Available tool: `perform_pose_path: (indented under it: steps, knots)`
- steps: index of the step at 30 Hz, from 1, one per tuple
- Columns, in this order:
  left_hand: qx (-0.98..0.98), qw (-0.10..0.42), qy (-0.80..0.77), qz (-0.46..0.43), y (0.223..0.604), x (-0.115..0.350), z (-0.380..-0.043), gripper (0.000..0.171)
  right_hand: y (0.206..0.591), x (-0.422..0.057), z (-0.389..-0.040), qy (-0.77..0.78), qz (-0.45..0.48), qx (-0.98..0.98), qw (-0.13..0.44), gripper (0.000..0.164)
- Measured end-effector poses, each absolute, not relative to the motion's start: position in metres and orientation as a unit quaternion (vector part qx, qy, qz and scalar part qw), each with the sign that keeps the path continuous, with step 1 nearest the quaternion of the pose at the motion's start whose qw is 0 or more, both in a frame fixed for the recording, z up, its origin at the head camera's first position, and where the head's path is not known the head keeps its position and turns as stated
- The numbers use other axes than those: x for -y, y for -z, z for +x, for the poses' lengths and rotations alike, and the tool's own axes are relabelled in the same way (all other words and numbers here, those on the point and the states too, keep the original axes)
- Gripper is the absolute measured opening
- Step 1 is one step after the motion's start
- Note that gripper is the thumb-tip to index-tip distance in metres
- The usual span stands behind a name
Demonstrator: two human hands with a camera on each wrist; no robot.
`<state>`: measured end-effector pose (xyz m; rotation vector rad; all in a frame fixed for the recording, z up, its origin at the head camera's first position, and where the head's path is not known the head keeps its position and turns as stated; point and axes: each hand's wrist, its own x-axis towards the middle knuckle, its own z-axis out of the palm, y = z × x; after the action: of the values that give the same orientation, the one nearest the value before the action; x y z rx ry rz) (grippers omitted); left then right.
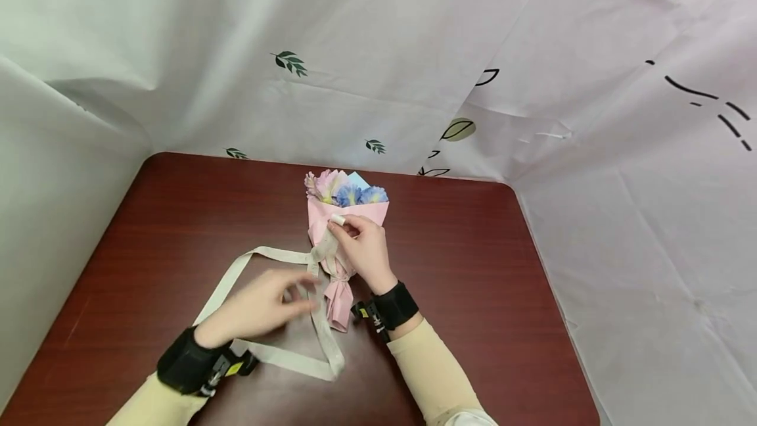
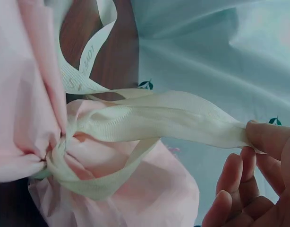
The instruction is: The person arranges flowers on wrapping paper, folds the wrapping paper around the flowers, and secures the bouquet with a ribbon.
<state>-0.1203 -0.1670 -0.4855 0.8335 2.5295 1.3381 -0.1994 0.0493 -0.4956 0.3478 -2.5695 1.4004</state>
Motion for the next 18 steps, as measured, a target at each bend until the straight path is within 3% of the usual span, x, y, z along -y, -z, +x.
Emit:
perform_pose_path:
  steps: [4,6,10,13,15,18]
  knots:
    - [-0.883,-0.030,-0.423,0.199,0.492,0.161,-0.156,0.037,0.495,-0.046,-0.195,-0.467,0.140,0.866,0.111,0.017]
    - [-0.887,-0.059,-0.416,0.191,0.495,0.156,-0.171,0.039,0.497,-0.045,-0.193,-0.471,0.148,0.862,0.111,0.017]
    - [-0.885,-0.039,-0.415,0.208,0.501,0.147,-0.189,0.021,0.498,-0.044,-0.190,-0.478,0.152,0.859,0.104,0.020]
    - [-0.884,-0.042,-0.418,0.203,0.504,0.143,-0.194,0.005,0.497,-0.046,-0.181,-0.477,0.142,0.862,0.099,0.035]
    - [-0.883,-0.047,-0.425,0.195,0.507,0.142,-0.194,0.007,0.495,-0.051,-0.165,-0.450,0.122,0.879,0.100,0.041]
    - [-0.878,-0.048,-0.439,0.187,0.509,0.141,-0.192,0.009,0.495,-0.062,-0.128,-0.362,0.102,0.923,0.075,0.028]
